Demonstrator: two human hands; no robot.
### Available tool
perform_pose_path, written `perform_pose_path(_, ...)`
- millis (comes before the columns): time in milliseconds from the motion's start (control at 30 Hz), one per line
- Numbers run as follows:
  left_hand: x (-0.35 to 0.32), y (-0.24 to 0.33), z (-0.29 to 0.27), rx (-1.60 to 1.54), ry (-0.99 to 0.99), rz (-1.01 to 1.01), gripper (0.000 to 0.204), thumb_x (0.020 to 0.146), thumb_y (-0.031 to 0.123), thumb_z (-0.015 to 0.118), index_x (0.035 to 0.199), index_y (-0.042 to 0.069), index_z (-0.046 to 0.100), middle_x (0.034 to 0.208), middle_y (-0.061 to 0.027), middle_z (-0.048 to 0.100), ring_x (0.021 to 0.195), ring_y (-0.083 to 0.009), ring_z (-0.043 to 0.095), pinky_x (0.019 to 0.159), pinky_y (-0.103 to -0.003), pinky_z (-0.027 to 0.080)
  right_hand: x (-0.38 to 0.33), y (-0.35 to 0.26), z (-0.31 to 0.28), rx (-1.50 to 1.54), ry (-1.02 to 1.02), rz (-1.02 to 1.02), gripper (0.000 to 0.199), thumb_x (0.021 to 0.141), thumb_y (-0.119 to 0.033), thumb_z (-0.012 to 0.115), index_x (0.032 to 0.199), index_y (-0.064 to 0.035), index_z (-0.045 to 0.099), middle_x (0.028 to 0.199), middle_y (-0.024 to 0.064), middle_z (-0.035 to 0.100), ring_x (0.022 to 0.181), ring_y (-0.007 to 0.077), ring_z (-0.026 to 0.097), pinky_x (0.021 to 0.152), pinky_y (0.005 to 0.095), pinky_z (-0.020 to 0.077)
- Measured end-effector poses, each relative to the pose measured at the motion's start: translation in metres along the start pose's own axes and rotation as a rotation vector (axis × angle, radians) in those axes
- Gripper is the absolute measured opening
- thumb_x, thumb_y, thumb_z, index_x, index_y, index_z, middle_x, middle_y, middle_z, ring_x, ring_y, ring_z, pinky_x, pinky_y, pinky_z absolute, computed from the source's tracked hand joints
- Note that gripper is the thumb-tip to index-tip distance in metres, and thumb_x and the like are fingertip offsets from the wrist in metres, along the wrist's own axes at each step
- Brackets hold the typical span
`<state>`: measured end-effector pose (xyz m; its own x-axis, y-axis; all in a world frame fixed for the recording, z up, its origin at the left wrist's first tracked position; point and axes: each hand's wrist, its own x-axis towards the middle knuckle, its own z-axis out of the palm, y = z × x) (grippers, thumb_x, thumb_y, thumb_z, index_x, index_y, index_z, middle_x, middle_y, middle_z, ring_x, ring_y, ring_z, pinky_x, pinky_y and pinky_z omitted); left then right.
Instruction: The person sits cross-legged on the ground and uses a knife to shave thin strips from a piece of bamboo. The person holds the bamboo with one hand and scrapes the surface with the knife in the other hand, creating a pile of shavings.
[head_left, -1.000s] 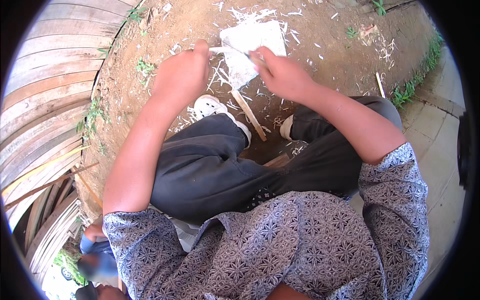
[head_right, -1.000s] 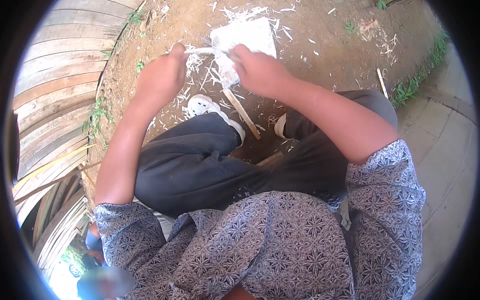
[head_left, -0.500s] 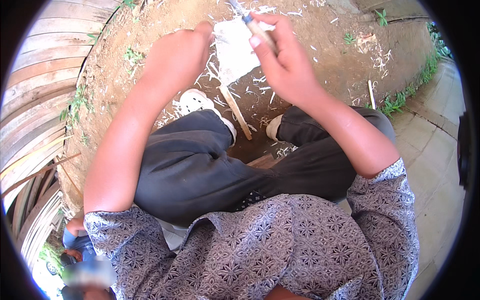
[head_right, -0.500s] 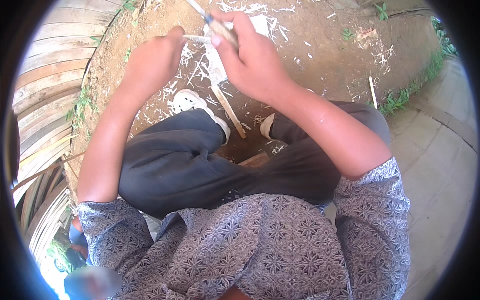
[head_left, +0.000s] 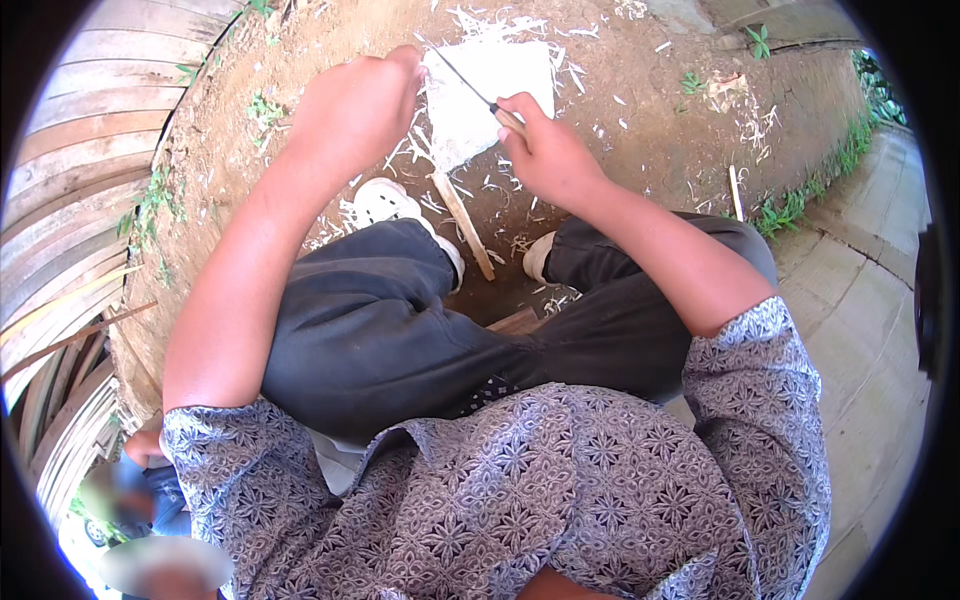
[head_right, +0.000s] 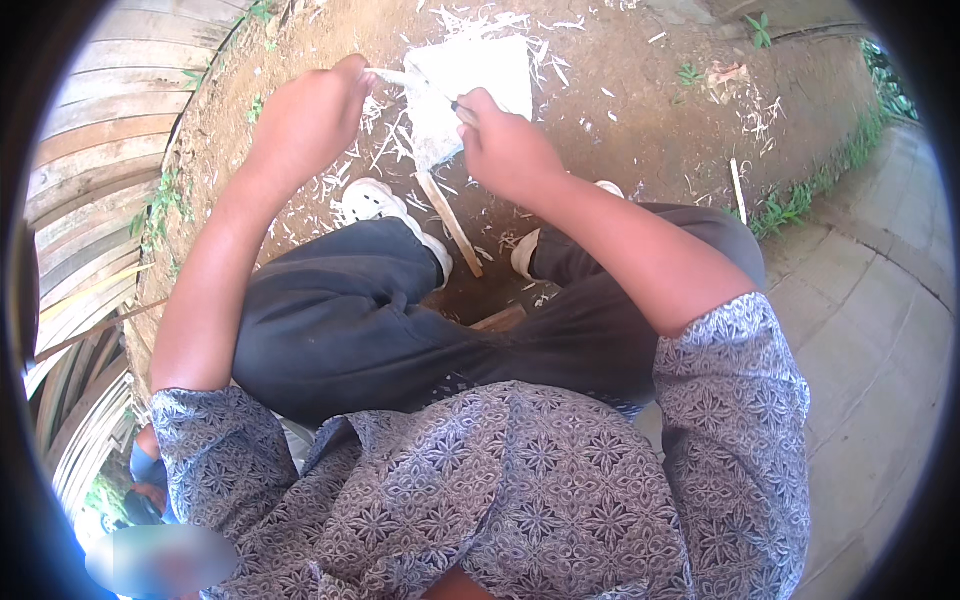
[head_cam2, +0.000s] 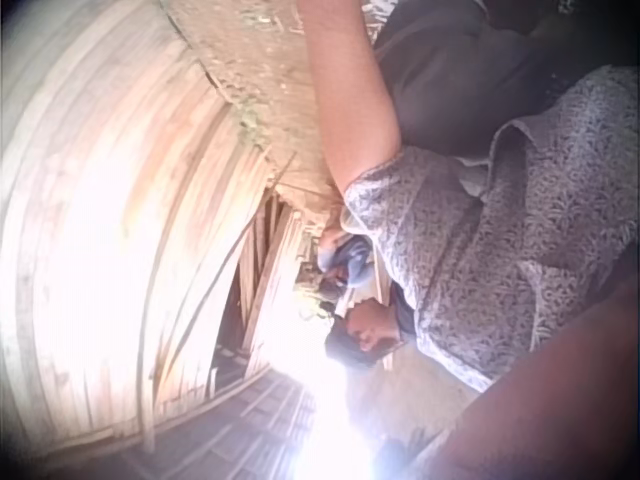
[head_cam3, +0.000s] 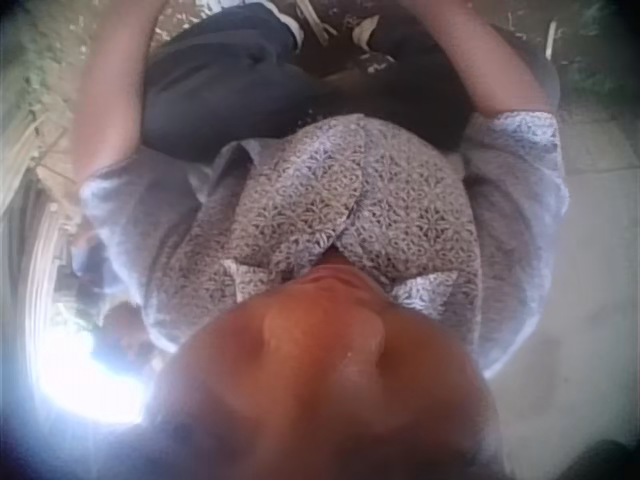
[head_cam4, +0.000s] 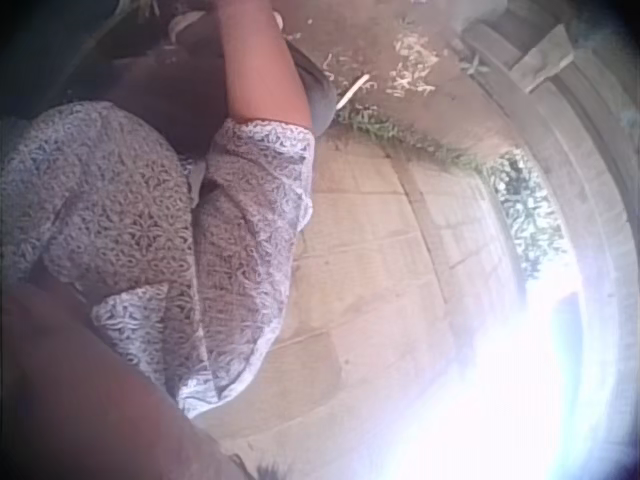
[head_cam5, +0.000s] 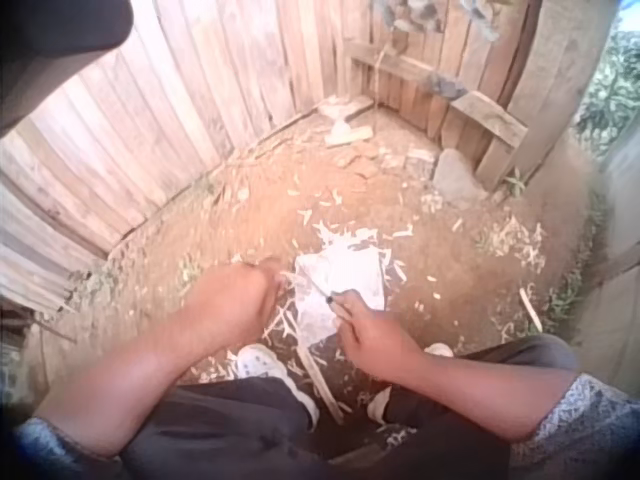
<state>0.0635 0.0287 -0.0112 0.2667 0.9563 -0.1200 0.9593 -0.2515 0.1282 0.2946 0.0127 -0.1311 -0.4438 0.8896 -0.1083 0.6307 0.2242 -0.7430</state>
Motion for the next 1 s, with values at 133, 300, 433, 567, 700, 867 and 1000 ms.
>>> perform_pose_path(133,-0.002,-0.006,-0.001,-0.004,-0.014,-0.016,0.023,0.104,0.024,0.053,0.101,0.002,0.06,0.077,-0.0251,0.069,0.077,-0.0459,0.069,0.07,-0.056,0.053,0.018,-0.067,-0.044,0.293,0.267,-0.065,0.033,0.103,-0.023,0.055,0.132,-0.0088,0.046,0.074,0.0184,0.066,0.066,0.0389,0.067,0.061,0.0513,0.0488)
perform_pose_path(300,0.0,-0.006,0.004,0.007,-0.007,-0.008,0.024,0.105,0.025,0.052,0.103,0.002,0.061,0.079,-0.0253,0.069,0.078,-0.0457,0.069,0.072,-0.055,0.053,0.004,-0.041,-0.026,0.191,0.066,0.027,0.032,0.103,-0.022,0.056,0.13,-0.0073,0.047,0.075,0.0197,0.067,0.068,0.0418,0.066,0.062,0.0515,0.0494)
perform_pose_path(433,-0.004,-0.017,0.006,-0.014,0.007,-0.045,0.025,0.105,0.026,0.052,0.104,0.003,0.062,0.079,-0.0255,0.069,0.078,-0.0459,0.069,0.072,-0.056,0.053,0.019,-0.065,-0.042,0.275,0.134,0.006,0.033,0.103,-0.023,0.055,0.129,-0.0047,0.047,0.079,0.0217,0.068,0.071,0.0421,0.068,0.065,0.05,0.0509)
perform_pose_path(567,-0.003,-0.013,0.006,-0.005,0.0,-0.069,0.027,0.106,0.027,0.051,0.103,0.003,0.061,0.08,-0.0257,0.069,0.079,-0.0462,0.068,0.072,-0.056,0.053,0.014,-0.04,-0.022,0.284,0.184,-0.111,0.037,0.103,-0.024,0.054,0.135,-0.0066,0.043,0.082,0.021,0.067,0.07,0.0374,0.068,0.065,0.0469,0.0506)
perform_pose_path(700,0.002,-0.021,0.006,-0.033,0.007,-0.076,0.028,0.106,0.029,0.05,0.103,0.003,0.061,0.08,-0.026,0.069,0.079,-0.0468,0.068,0.072,-0.057,0.053,0.015,-0.043,-0.017,0.218,0.019,0.005,0.037,0.104,-0.025,0.054,0.136,-0.0085,0.042,0.079,0.0193,0.067,0.069,0.0354,0.067,0.064,0.0465,0.0497)
perform_pose_path(867,-0.004,-0.02,0.007,-0.045,0.009,-0.095,0.027,0.106,0.029,0.051,0.104,0.004,0.061,0.08,-0.0263,0.069,0.079,-0.0474,0.068,0.073,-0.057,0.053,0.019,-0.062,-0.029,0.269,0.056,0.02,0.037,0.105,-0.029,0.052,0.134,-0.0089,0.044,0.078,0.0202,0.069,0.072,0.0418,0.068,0.067,0.0514,0.0498)
perform_pose_path(1000,-0.002,-0.027,0.007,-0.061,0.013,-0.084,0.027,0.106,0.028,0.05,0.104,0.003,0.061,0.081,-0.0261,0.069,0.08,-0.0472,0.068,0.073,-0.057,0.053,0.026,-0.045,-0.021,0.141,-0.001,0.064,0.037,0.104,-0.03,0.054,0.133,-0.0096,0.044,0.077,0.0189,0.068,0.067,0.04,0.067,0.064,0.0497,0.0495)
